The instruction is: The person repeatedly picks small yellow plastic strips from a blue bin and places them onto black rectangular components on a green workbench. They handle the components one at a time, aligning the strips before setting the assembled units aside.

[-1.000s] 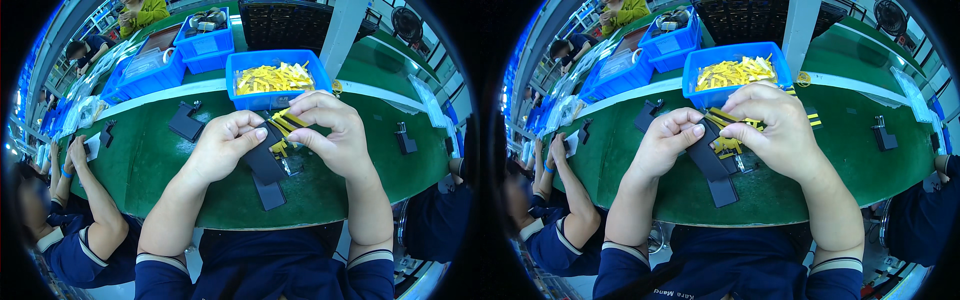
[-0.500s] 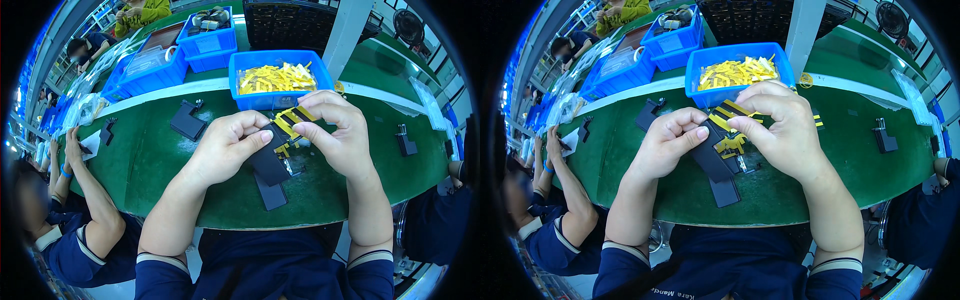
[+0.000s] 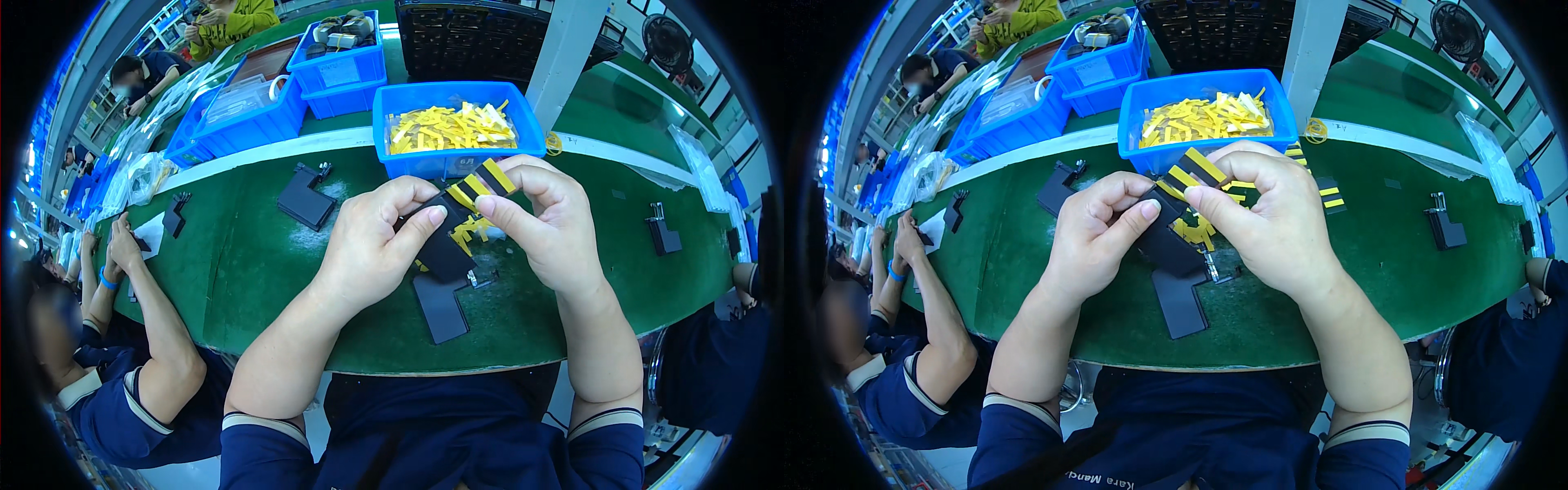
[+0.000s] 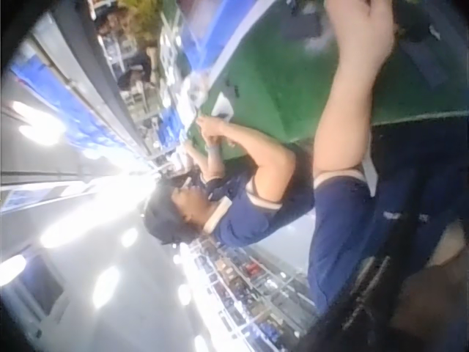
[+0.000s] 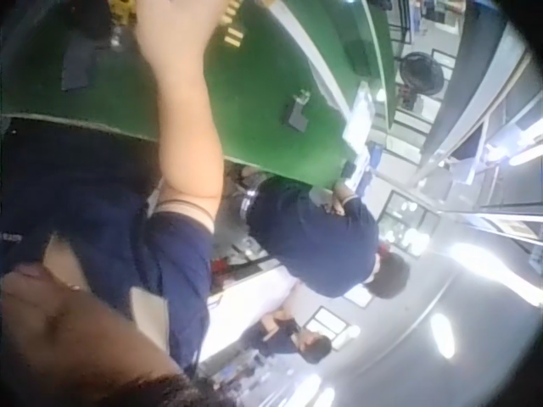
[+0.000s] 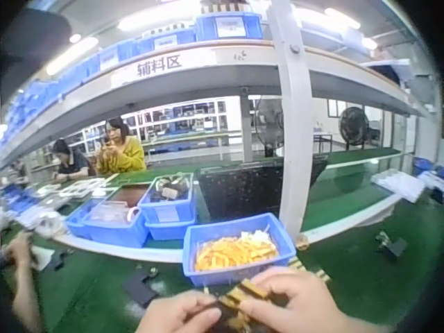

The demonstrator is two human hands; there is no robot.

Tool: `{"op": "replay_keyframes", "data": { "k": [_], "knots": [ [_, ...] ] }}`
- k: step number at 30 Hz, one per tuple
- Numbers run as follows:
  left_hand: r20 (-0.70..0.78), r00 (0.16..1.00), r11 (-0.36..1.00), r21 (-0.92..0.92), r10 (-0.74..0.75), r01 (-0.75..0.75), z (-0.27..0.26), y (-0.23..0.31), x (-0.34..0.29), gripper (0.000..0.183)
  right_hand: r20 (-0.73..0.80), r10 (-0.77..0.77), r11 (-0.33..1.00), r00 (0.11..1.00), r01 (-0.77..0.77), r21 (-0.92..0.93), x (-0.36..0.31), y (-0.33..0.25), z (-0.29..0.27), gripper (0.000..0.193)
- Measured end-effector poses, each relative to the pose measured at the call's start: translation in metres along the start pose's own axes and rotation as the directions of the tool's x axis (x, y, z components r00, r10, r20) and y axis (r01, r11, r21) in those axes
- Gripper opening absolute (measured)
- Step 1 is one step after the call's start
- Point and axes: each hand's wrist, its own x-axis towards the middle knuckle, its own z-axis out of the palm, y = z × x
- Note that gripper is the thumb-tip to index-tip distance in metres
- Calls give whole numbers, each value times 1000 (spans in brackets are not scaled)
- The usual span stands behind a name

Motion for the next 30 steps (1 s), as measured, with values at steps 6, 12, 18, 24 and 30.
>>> {"op": "replay_keyframes", "data": {
  "k": [6, 12, 18, 24, 30],
  "knots": [
    [-108, 983, 966, 228, 151, -124, 5, 5, -2, 13, -29, 72, 994, 997, -69, 86, -2, 1, 5, 18],
    [-110, 991, 991, 113, 82, -69, 5, 2, -2, 15, -56, -12, 1000, 998, 13, 13, -2, 0, 8, 18],
    [-90, 993, 995, 64, 78, -73, 7, 3, -3, 15, -101, 138, 987, 985, -128, 100, -2, 3, 8, 18],
    [-142, 989, 998, -32, 49, -54, 9, -2, -2, 14, -154, 11, 999, 988, -15, -29, -3, 3, 13, 18],
    [-39, 999, 995, -96, -14, 10, 6, 0, -3, 14, -143, 3, 1000, 990, -3, -3, -3, 10, 11, 21]
  ]
}}
